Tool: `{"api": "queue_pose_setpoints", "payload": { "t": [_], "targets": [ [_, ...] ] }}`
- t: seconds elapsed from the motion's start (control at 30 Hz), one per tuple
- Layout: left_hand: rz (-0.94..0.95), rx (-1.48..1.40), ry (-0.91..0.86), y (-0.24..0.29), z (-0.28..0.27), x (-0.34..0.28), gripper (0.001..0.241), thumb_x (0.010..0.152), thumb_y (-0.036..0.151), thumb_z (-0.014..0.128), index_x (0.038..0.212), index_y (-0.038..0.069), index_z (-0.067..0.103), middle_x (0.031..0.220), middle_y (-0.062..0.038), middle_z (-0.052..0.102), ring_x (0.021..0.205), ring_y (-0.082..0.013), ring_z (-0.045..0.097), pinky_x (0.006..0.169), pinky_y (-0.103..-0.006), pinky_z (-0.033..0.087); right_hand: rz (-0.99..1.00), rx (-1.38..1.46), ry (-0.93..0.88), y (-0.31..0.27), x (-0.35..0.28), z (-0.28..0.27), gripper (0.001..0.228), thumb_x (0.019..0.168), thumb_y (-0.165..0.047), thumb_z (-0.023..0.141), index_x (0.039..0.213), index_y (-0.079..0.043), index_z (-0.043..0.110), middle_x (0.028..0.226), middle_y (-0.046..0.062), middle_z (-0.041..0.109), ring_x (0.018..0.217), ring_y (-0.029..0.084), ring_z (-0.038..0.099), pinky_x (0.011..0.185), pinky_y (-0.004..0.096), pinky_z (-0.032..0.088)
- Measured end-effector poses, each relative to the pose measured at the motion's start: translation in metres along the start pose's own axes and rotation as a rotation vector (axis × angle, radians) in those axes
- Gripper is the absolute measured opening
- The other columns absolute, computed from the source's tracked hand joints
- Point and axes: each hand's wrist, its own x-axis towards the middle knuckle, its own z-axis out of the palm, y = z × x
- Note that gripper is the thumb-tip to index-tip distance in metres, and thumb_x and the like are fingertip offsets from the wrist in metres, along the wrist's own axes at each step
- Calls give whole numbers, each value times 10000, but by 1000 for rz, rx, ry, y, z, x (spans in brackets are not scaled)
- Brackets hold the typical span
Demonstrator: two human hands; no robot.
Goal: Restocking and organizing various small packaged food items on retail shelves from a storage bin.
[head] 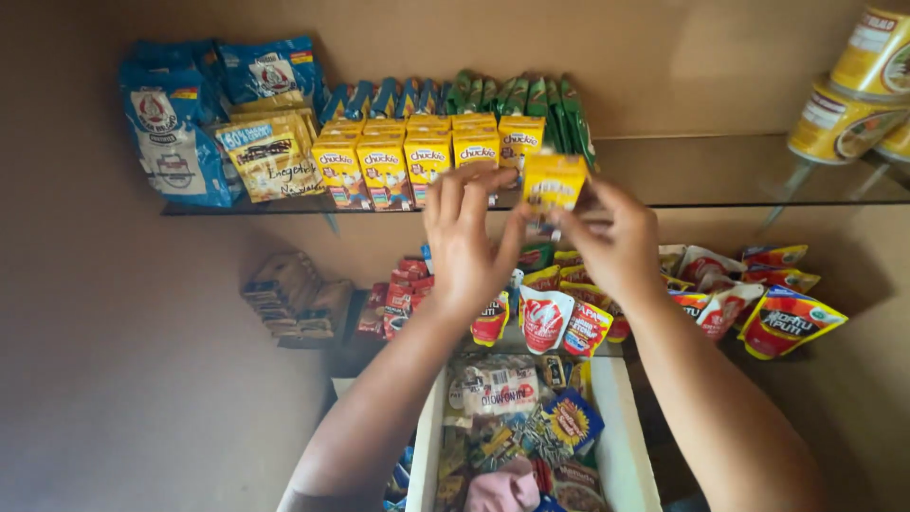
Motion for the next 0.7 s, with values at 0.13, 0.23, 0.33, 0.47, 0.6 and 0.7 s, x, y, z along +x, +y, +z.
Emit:
{"api": "queue_pose_setpoints", "payload": {
  "t": [0.13, 0.23, 0.33, 0.47, 0.6, 0.7],
  "targets": [
    [-4, 167, -4, -24, 11, 3, 477, 919, 237, 772, 1359, 155, 604, 1459, -110, 546, 1422, -386, 432, 1202, -552, 316, -68, 47, -1, 19, 26, 13, 329, 948, -98, 778, 1257, -29, 688, 996, 20, 753, 875, 79, 705, 792, 259, 583],
    [43, 339, -24, -40, 21, 1, 568, 961, 285, 752, 1488, 214, 553, 1592, -74, 449, 1537, -400, 316, 1237, -582, 243, -132, 38, 5, 31, 37, 25, 330, 939, -86, 796, 1243, -12, 691, 1003, 50, 734, 864, 91, 677, 759, 260, 562],
    [49, 384, -71, -51, 28, -2, 624, 977, 335, 744, 1542, 226, 503, 1646, -65, 397, 1576, -397, 254, 1264, -605, 176, -127, 36, 39, 42, 42, 34, 333, 919, -95, 801, 1219, -8, 683, 1010, 61, 738, 860, 100, 707, 752, 266, 589],
    [14, 427, -126, -63, 34, -6, 673, 938, 362, 744, 1553, 242, 497, 1640, -65, 399, 1567, -393, 258, 1251, -619, 153, -150, -12, 45, 51, 43, 38, 340, 908, -98, 814, 1199, 20, 684, 1007, 84, 711, 858, 127, 723, 749, 272, 600],
    [54, 468, -125, -65, 35, -7, 635, 947, 383, 743, 1538, 338, 514, 1652, -53, 398, 1568, -382, 266, 1249, -616, 162, -154, -63, 63, 42, 42, 39, 344, 912, -106, 807, 1201, 34, 683, 1011, 102, 708, 875, 146, 736, 747, 285, 632],
    [41, 490, -117, -66, 38, -6, 626, 947, 417, 746, 1527, 336, 522, 1629, -47, 413, 1553, -377, 287, 1238, -627, 161, -401, -190, 128, 41, 42, 37, 396, 934, -97, 814, 1237, 75, 626, 1296, 216, 627, 1066, 213, 723, 825, 321, 634]
  ]
}}
